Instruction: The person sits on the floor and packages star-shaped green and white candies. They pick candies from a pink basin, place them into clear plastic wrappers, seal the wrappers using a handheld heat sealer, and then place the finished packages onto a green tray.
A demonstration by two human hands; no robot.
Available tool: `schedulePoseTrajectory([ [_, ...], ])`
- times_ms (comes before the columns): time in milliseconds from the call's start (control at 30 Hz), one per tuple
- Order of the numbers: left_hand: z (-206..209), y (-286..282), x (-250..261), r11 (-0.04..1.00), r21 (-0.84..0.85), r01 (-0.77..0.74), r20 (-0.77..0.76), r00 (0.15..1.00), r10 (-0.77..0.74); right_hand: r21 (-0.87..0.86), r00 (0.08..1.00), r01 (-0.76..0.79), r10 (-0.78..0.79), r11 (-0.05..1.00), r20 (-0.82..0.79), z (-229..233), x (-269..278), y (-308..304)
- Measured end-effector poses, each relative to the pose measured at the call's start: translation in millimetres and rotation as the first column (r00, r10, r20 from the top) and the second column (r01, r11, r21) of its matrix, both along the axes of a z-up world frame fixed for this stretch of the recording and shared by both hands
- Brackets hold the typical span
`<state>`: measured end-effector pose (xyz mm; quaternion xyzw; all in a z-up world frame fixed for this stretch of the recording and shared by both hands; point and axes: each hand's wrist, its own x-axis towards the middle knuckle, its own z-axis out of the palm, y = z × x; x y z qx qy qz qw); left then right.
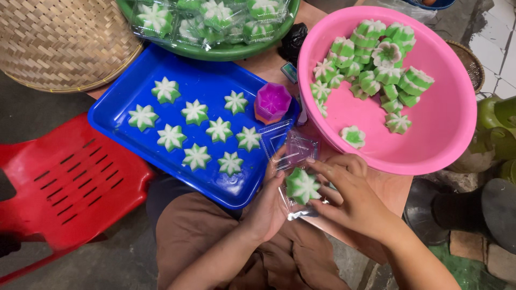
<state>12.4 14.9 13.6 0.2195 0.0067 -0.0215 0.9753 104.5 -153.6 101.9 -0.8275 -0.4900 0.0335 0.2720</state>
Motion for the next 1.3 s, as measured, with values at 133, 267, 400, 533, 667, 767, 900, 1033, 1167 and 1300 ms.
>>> schedulePoseTrajectory([
  [133,-6.1,-0.6,-2.1,0.999,0.002,0.052,-0.017,0.998,-0.052,-0.068,0.999,-0.019,0.021,0.998,0.026,-1.6,-1.3,1.7],
  [267,-2.8,2.6,-2.4,0.992,-0.003,0.129,-0.009,0.992,-0.129,0.006,0.997,-0.005,0.005,1.0,-0.083,6.5,1.9,-6.2],
  [400,7.1,7.9,-3.8,0.97,-0.054,0.237,0.018,0.971,-0.237,0.292,0.968,0.161,-0.093,0.943,-0.232,-3.2,5.8,-10.2],
  [533,5.0,7.5,-4.4,0.966,-0.081,0.245,0.03,0.969,-0.244,0.506,0.876,0.191,0.086,0.841,-0.474,-29.0,2.2,-19.3],
  [667,-4.8,5.0,-5.3,0.978,-0.115,0.173,0.096,0.982,-0.162,0.536,0.919,0.112,0.118,0.837,-0.377,-49.7,-7.1,-35.9],
  [767,-3.2,5.6,-6.5,0.993,0.018,0.12,-0.005,0.993,-0.12,0.358,0.959,0.095,0.01,0.929,-0.282,-48.8,-14.2,-49.6],
  [900,5.0,6.4,-2.4,0.996,0.007,0.093,-0.094,0.991,-0.092,0.089,0.948,0.317,-0.314,0.944,-0.043,-45.2,-19.9,-52.2],
  [1033,6.8,5.2,-2.9,0.998,0.042,0.047,-0.051,0.998,-0.045,-0.068,0.857,0.492,-0.47,0.868,0.21,-62.4,-9.5,-46.0],
  [1167,6.3,1.6,-2.1,0.996,0.087,-0.005,-0.002,1.0,0.006,-0.037,0.837,0.541,-0.542,0.84,-0.07,-80.3,-6.9,-56.3],
  [1300,9.2,1.5,-4.6,0.98,0.177,-0.088,0.035,0.996,0.084,0.193,0.736,0.561,-0.378,0.805,-0.561,-88.0,-17.9,-72.3],
])
